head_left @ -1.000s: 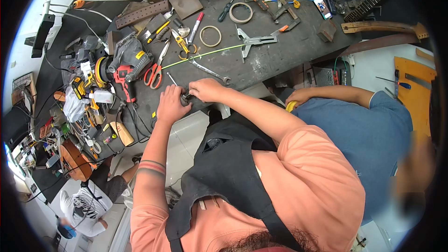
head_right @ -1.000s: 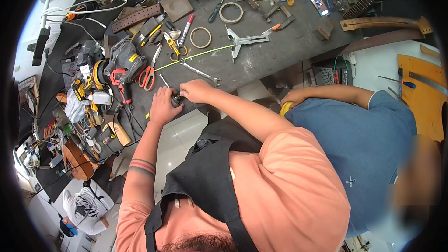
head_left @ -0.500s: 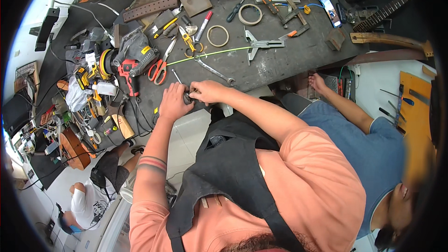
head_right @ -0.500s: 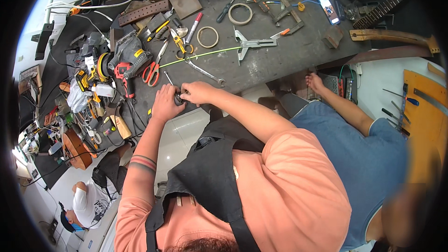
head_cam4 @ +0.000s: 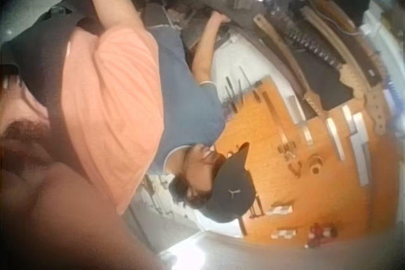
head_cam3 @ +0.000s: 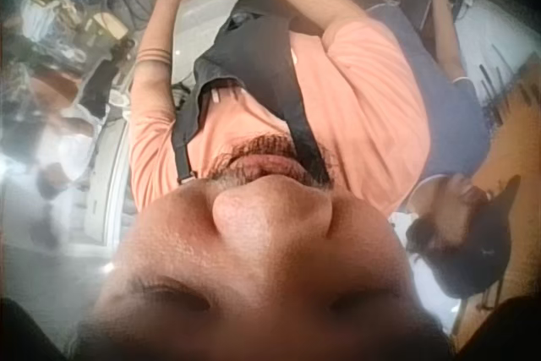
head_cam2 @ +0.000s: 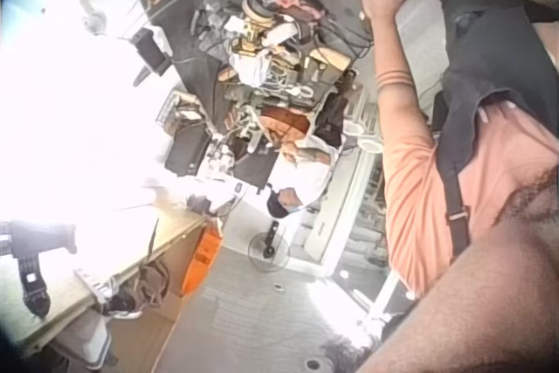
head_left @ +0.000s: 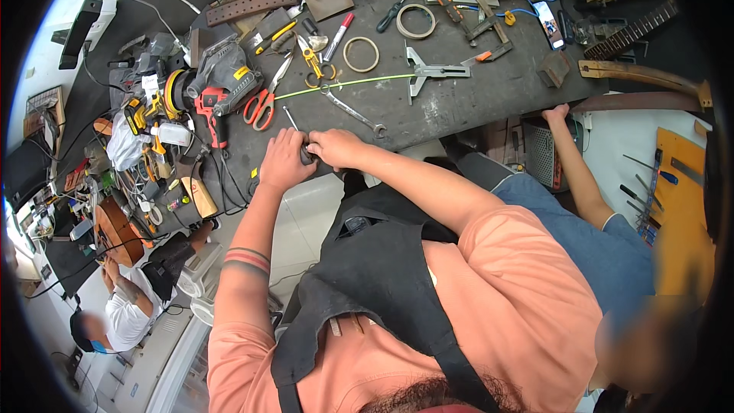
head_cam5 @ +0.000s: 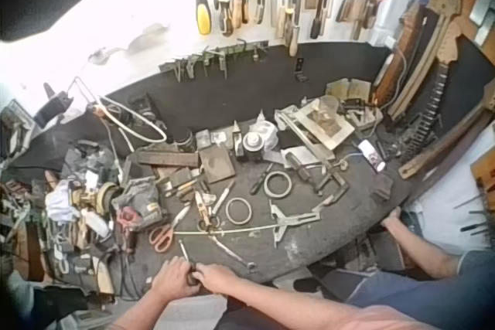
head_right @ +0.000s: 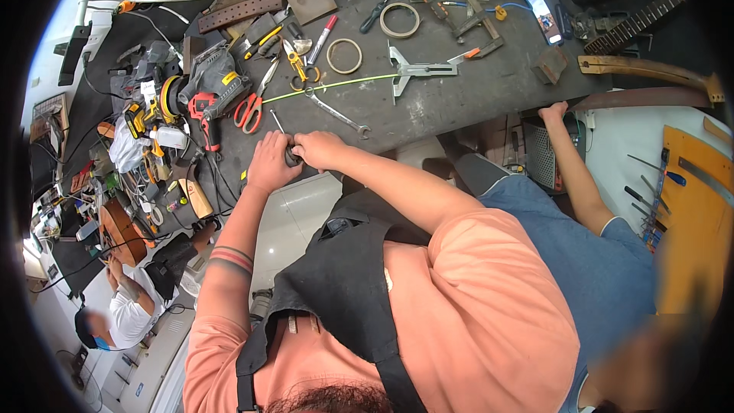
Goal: The person works at a cluttered workbench in a workshop, handling small mechanical components and tools. They pick up a small metal part and a screwdriver, then proceed to manipulate and assemble the parts on the table. The person uses a screwdriver to tighten or adjust a screw on the component while another person works nearby.
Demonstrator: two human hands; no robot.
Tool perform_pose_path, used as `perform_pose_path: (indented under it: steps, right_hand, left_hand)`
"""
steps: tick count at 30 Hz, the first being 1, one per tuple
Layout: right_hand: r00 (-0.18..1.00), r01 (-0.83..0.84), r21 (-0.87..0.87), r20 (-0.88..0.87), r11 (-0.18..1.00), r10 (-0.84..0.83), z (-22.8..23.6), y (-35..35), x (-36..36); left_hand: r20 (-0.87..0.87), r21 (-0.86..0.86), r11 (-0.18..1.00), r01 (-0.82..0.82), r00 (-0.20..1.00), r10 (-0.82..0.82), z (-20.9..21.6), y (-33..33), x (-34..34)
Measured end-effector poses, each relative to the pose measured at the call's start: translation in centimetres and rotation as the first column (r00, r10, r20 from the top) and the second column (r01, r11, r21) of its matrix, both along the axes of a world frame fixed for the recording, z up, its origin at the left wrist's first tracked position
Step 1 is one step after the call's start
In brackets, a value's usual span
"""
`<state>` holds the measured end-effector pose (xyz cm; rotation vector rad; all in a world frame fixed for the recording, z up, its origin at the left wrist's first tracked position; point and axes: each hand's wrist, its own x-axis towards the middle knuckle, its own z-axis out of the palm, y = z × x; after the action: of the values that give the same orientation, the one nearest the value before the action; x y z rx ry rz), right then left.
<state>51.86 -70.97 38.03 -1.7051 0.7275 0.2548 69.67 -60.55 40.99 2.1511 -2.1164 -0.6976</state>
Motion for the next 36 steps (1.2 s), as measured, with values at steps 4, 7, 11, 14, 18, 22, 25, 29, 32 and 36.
perform_pose_path:
  steps: [4,7,11,14,18,22,25,29,32,36]
  right_hand:
    - [1.0,0.022,0.006,-0.007,1.0,-0.022,-0.1,0.2,0.1]
    - [0.999,0.024,0.022,-0.028,0.999,-0.023,0.4,0.1,0.0]
    - [0.997,0.076,-0.32,0.02,0.944,-0.073,-0.7,0.1,-0.5]
    - [0.988,0.142,-0.547,0.023,0.825,-0.156,0.2,-2.5,-1.5]
    - [0.951,0.02,-0.662,-0.218,0.749,-0.218,1.1,-6.5,-3.1]
    - [0.978,-0.185,-0.678,-0.2,0.712,0.063,-1.7,-7.4,-3.3]
    - [0.965,-0.255,-0.691,-0.23,0.676,0.129,-1.5,-6.8,-2.4]
    - [0.969,-0.238,-0.67,-0.216,0.703,0.123,0.2,-7.9,-1.8]
    - [0.995,0.059,-0.634,-0.027,0.771,-0.098,5.3,-7.8,-2.2]
    - [0.903,0.419,-0.14,0.161,0.897,-0.397,10.3,-4.9,-3.1]
  left_hand:
    - [-0.006,-0.001,1.0,0.002,1.0,-0.002,0.1,-0.2,-0.1]
    - [-0.021,0.007,1.0,-0.007,1.0,0.007,0.3,-0.1,-0.1]
    - [0.008,0.012,1.0,-0.008,1.0,0.008,0.7,-0.2,-0.5]
    - [0.0,0.007,1.0,-0.016,1.0,0.016,0.7,0.1,-0.4]
    - [0.011,0.019,1.0,-0.015,1.0,0.014,0.6,0.1,-0.2]
    - [-0.023,0.015,1.0,-0.014,1.0,0.014,0.8,-0.2,-0.1]
    - [-0.026,0.008,1.0,-0.014,1.0,0.014,0.7,0.3,0.2]
    - [-0.028,0.05,0.999,-0.006,1.0,0.008,0.1,0.5,0.8]
    - [0.014,-0.037,0.999,-0.008,1.0,0.008,-0.9,1.7,1.2]
    - [-0.054,0.01,1.0,-0.005,0.999,0.005,0.1,1.2,1.1]
